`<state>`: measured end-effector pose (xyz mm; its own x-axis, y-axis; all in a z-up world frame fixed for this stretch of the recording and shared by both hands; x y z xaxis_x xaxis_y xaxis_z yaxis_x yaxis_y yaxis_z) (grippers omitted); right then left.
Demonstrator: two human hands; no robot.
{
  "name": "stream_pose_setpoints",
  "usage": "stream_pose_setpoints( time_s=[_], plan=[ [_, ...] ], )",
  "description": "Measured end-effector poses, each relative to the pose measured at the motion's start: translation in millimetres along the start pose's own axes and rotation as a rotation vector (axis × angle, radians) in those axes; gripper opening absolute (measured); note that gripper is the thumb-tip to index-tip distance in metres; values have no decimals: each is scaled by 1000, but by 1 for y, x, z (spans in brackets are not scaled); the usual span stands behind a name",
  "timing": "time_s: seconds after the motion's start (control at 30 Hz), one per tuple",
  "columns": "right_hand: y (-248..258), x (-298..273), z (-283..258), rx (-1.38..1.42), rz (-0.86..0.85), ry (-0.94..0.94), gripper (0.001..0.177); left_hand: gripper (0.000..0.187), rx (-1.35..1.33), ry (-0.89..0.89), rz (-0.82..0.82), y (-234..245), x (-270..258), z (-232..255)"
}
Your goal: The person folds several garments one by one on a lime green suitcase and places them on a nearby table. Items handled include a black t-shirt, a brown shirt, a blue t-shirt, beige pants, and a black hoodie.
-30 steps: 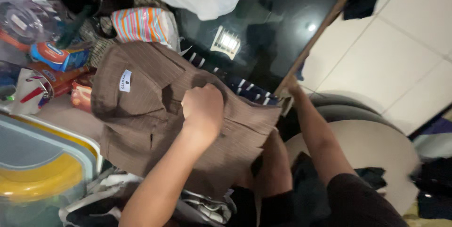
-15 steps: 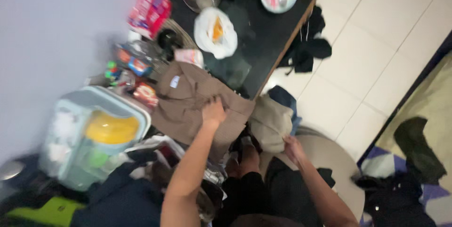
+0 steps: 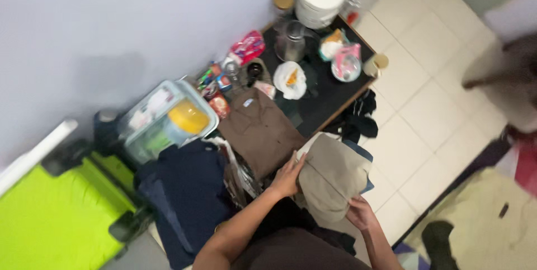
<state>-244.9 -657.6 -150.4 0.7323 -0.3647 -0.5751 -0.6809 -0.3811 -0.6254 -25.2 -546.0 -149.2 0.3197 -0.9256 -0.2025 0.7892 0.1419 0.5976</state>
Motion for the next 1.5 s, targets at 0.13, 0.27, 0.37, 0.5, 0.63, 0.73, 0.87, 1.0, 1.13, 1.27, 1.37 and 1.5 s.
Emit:
stream_pose_setpoints(
  time_s=[0.13, 0.27, 0.37, 0.5, 0.63, 0.73, 0.87, 1.0, 1.13, 1.27, 1.37, 1.5],
  plan=[
    [-89, -33, -12, 395, -573, -245, 63, 122, -31, -224, 158, 52, -33, 51],
    [-124, -30, -14, -150, -496, 4, 86, 114, -161, -424, 173, 87, -70, 88],
    [-176, -35, 7, -299, -671, 20, 95, 112, -397, -544, 78, 101, -99, 109],
    [-209, -35, 64, -545, -554, -67, 92, 109, -706, -547, -15, 126, -152, 91],
    [-240, -54, 146, -837, -601, -113, 73, 107, -969, -465, -70, 131, -206, 49],
    [-245, -64, 200, -1296, -423, -128, 35, 105, -1081, -418, -149, 123, -233, 31],
    [-265, -92, 237, -1199, -243, -135, 29, 102, -1127, -368, -217, 96, -258, 23],
    [-334, -117, 242, -943, -376, 124, 33, 100, -1084, -325, -257, 89, -274, 14],
    [-345, -123, 242, -648, -353, 254, 35, 97, -1040, -290, -307, 83, -276, 11],
    [-313, -126, 280, -661, -247, 213, 35, 95, -1018, -233, -357, 71, -300, -1],
    [-291, -128, 292, -564, -121, 208, 39, 93, -986, -244, -398, 74, -300, 1],
    [-299, -154, 306, -412, -221, 377, 41, 91, -965, -264, -459, 67, -320, -1]
  ],
)
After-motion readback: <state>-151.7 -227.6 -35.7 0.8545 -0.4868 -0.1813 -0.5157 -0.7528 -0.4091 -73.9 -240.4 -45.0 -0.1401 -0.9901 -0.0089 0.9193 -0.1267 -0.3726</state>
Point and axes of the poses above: each hand's wrist, its own x-axis towards the middle knuckle, its own y-axis out of the back of the hand, z = x × y, the point moved 10 cm from there along x, towards the middle knuckle, and after that the axes turned 5 degrees about x, right-handed, at the moved point
